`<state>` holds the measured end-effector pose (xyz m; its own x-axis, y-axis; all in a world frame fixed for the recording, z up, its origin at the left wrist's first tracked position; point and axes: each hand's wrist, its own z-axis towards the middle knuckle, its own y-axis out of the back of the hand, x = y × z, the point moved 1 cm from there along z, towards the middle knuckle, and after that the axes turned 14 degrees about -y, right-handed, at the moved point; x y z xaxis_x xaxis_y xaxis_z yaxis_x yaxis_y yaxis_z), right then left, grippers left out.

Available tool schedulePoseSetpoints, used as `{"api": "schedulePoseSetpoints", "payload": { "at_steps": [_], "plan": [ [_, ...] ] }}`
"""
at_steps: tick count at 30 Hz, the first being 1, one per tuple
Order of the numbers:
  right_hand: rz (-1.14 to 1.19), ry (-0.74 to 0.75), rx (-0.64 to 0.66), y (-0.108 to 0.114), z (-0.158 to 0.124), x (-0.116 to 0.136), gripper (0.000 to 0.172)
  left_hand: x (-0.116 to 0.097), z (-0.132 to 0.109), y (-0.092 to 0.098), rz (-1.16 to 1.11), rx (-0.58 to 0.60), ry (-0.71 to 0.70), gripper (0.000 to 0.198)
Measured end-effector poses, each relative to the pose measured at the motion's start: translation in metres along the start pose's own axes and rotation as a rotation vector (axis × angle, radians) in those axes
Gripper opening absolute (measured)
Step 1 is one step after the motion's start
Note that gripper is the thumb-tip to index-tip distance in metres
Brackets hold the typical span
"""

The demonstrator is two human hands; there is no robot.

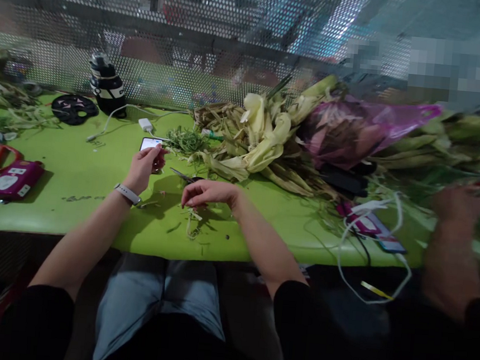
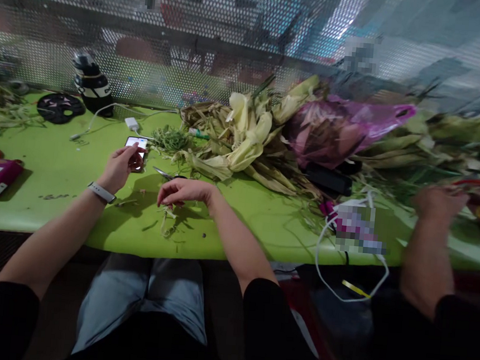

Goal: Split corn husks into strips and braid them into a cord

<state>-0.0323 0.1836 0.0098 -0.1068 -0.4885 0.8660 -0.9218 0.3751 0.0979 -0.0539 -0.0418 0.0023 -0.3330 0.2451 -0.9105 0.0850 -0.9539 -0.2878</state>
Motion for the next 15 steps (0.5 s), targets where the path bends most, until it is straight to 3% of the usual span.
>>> {"api": "schedulePoseSetpoints", "payload": {
  "at_steps": [2,4,7,9,12,15],
  "plan": [
    [0.016,-0.012,-0.066,0.007,0.004,0.005,0.027,-0.001,0.003,0.003,-0.023,-0.06,-0.03,0.026],
    [0.106,0.055,-0.276,0.022,0.009,0.019,0.024,-0.003,0.006,0.006,-0.044,-0.14,-0.053,0.024],
    [0.415,0.375,-0.685,0.052,0.019,0.047,0.031,-0.005,0.009,0.01,-0.073,-0.21,-0.062,0.024],
    [0.53,0.488,-0.882,0.067,0.029,0.06,0.044,-0.004,0.01,0.011,-0.082,-0.209,-0.055,0.024],
    [0.535,0.455,-0.924,0.068,0.045,0.06,0.054,-0.003,0.009,0.011,-0.073,-0.191,-0.04,0.024],
    [0.513,0.26,-0.882,0.056,0.051,0.041,0.026,-0.003,0.008,0.009,-0.062,-0.185,-0.037,0.024]
  ]
}}
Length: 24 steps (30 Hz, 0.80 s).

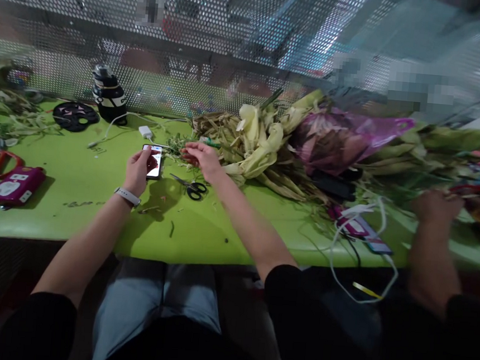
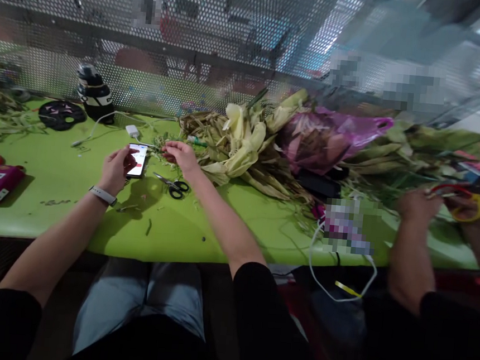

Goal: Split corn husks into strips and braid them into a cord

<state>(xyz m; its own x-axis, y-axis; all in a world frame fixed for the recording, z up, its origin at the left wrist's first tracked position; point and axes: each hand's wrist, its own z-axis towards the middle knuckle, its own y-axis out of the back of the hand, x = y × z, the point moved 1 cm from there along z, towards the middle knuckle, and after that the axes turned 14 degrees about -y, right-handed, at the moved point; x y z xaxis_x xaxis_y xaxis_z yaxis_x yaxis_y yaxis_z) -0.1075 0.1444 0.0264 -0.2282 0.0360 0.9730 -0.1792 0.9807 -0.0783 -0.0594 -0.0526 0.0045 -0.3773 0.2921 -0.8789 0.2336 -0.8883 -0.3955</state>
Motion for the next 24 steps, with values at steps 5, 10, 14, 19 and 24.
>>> {"api": "schedulePoseSetpoints", "payload": {
  "at_steps": [5,10,14,19,24],
  "plan": [
    [-0.023,-0.01,-0.17,0.034,-0.018,-0.009,0.01,-0.001,0.0,-0.003,-0.001,0.04,-0.021,0.023],
    [-0.054,0.049,-0.368,0.085,-0.025,0.008,0.012,-0.001,0.001,-0.005,0.034,0.047,-0.038,0.023],
    [-0.134,0.098,-0.516,0.118,-0.03,0.019,0.012,0.0,0.0,-0.006,0.03,0.063,-0.051,0.023],
    [-0.458,0.199,-0.599,0.144,-0.041,0.029,0.019,-0.002,-0.002,-0.009,0.051,0.068,-0.041,0.024],
    [-0.971,0.315,-0.951,0.159,-0.068,0.036,0.027,-0.002,-0.005,-0.012,0.088,0.075,-0.028,0.025]
  ]
}}
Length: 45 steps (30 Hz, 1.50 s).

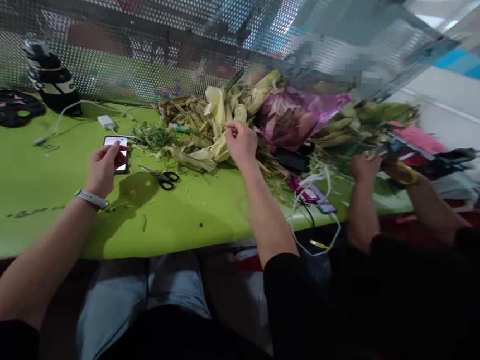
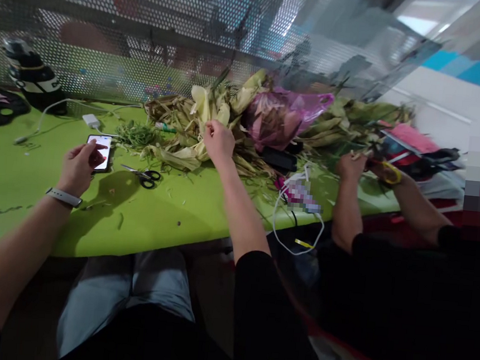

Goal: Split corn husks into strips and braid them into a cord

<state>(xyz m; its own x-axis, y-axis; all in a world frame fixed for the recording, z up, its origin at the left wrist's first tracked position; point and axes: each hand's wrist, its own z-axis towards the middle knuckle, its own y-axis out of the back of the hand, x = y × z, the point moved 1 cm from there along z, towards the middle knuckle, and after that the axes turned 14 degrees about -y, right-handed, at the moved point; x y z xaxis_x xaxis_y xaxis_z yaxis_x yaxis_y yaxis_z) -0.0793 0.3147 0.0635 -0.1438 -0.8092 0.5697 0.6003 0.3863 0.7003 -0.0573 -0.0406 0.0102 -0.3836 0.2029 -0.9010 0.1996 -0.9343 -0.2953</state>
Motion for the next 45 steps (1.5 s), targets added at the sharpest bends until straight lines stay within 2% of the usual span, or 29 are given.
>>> {"api": "schedulePoseSetpoints", "payload": {
  "at_steps": [2,3,6,8,9,13,17,20,22,25,28,30,32,34,36,40,43,45],
  "plan": [
    [-0.128,-0.109,-0.102,0.005,-0.002,-0.005,0.033,0.002,-0.002,-0.001,0.024,0.027,-0.007,0.024],
    [-0.177,-0.178,-0.101,0.004,-0.002,-0.008,0.04,0.004,-0.002,-0.001,0.036,0.044,-0.014,0.023],
    [-0.309,-0.332,0.07,-0.009,-0.003,-0.014,0.065,0.008,-0.004,-0.001,0.078,0.087,-0.033,0.021],
    [-0.363,-0.367,0.169,-0.022,-0.005,-0.017,0.068,0.012,-0.005,0.0,0.106,0.101,-0.036,0.02],
    [-0.371,-0.371,0.184,-0.028,-0.007,-0.018,0.063,0.014,-0.005,0.001,0.11,0.103,-0.036,0.019],
    [-0.316,-0.331,0.135,-0.039,-0.012,-0.021,0.038,0.018,-0.005,0.002,0.103,0.115,-0.036,0.019],
    [-0.172,-0.262,0.008,-0.033,-0.013,-0.023,0.036,0.016,-0.009,-0.003,0.1,0.133,0.008,0.018],
    [-0.04,-0.16,-0.039,-0.032,-0.011,-0.024,0.034,0.007,-0.015,-0.013,0.108,0.2,0.074,0.018],
    [0.048,-0.103,-0.013,-0.034,-0.008,-0.025,0.033,-0.001,-0.019,-0.022,0.125,0.29,0.116,0.019],
    [0.174,-0.057,0.088,-0.042,-0.005,-0.025,0.037,-0.01,-0.022,-0.044,0.188,0.487,0.143,0.016],
    [0.26,-0.017,0.144,-0.05,-0.005,-0.023,0.028,-0.005,-0.018,-0.074,0.247,0.66,0.145,0.02],
    [0.258,0.009,0.138,-0.056,-0.007,-0.021,0.022,0.006,-0.011,-0.097,0.221,0.632,0.105,0.02],
    [0.228,0.037,0.112,-0.061,-0.01,-0.018,0.021,0.022,-0.004,-0.12,0.181,0.542,0.101,0.017],
    [0.201,0.062,0.1,-0.067,-0.013,-0.016,0.021,0.037,0.004,-0.14,0.149,0.425,0.154,0.012],
    [0.17,0.079,0.156,-0.073,-0.016,-0.015,0.026,0.051,0.012,-0.156,0.126,0.274,0.242,0.011],
    [0.146,0.099,0.293,-0.08,-0.019,-0.011,0.035,0.066,0.023,-0.178,0.082,0.22,0.283,0.014],
    [0.192,0.015,0.309,-0.078,-0.02,-0.008,0.041,0.073,0.024,-0.187,0.054,0.18,0.258,0.018],
    [0.188,-0.043,0.299,-0.075,-0.021,-0.007,0.047,0.077,0.021,-0.19,-0.01,0.212,0.22,0.023]
  ]
}}
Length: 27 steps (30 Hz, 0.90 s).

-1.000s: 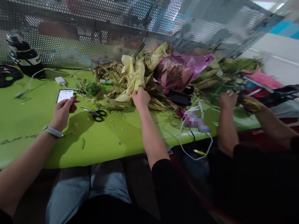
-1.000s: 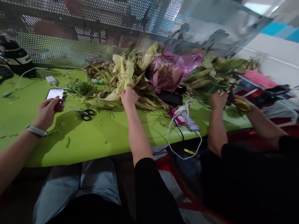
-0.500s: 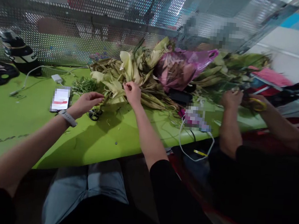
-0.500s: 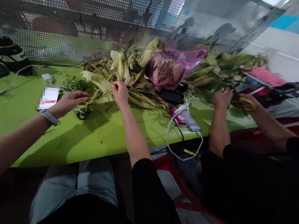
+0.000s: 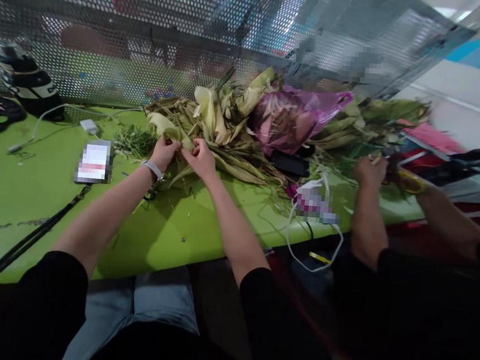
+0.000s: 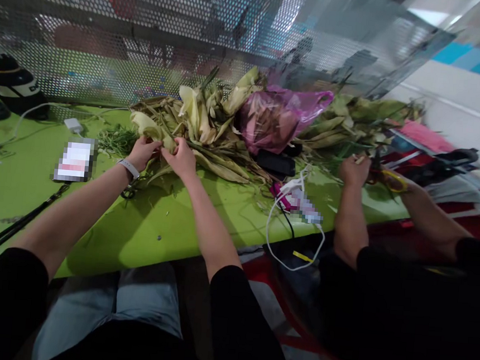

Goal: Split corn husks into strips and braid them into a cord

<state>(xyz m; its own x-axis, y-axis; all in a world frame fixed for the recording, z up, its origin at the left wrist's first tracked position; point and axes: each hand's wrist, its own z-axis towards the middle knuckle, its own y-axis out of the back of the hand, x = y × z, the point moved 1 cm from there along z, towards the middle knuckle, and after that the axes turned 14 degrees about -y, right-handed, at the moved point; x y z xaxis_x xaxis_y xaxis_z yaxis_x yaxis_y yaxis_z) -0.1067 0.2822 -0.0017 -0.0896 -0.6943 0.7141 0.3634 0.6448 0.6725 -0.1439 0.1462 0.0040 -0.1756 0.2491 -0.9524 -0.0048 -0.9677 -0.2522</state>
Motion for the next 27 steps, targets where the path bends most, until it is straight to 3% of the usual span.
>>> {"api": "schedulePoseSetpoints", "payload": {
  "at_steps": [2,4,7,9,12,15,18,21,25,27],
  "plan": [
    [-0.011,-0.001,-0.032,0.003,0.0,-0.001,0.043,0.003,-0.004,0.0,-0.088,0.082,-0.07,0.028],
    [0.016,0.045,-0.087,0.004,0.001,-0.003,0.027,0.005,-0.008,0.003,-0.145,0.125,-0.137,0.033],
    [0.208,0.035,-0.185,0.001,0.007,-0.008,0.007,0.007,-0.011,0.012,-0.167,0.084,-0.175,0.034],
    [0.454,-0.076,-0.207,-0.003,0.012,-0.012,0.009,0.008,-0.012,0.019,-0.191,0.043,-0.16,0.032],
    [0.854,-0.279,-0.132,-0.011,0.016,-0.017,0.013,0.008,-0.013,0.027,-0.237,0.006,-0.129,0.03],
    [1.035,-0.346,-0.029,-0.017,0.015,-0.019,0.011,0.008,-0.014,0.032,-0.257,-0.017,-0.107,0.028],
    [0.981,-0.294,0.004,-0.018,0.012,-0.019,0.012,0.007,-0.014,0.037,-0.25,-0.022,-0.104,0.026],
    [0.806,-0.176,-0.088,-0.014,0.008,-0.018,0.014,0.004,-0.017,0.037,-0.24,0.023,-0.146,0.024],
    [0.63,0.111,-0.155,-0.003,0.0,-0.014,0.036,-0.006,-0.027,0.028,-0.215,0.21,-0.215,0.026],
    [0.661,0.19,-0.126,0.001,-0.003,-0.012,0.029,-0.01,-0.032,0.022,-0.202,0.289,-0.239,0.024]
  ]
}}
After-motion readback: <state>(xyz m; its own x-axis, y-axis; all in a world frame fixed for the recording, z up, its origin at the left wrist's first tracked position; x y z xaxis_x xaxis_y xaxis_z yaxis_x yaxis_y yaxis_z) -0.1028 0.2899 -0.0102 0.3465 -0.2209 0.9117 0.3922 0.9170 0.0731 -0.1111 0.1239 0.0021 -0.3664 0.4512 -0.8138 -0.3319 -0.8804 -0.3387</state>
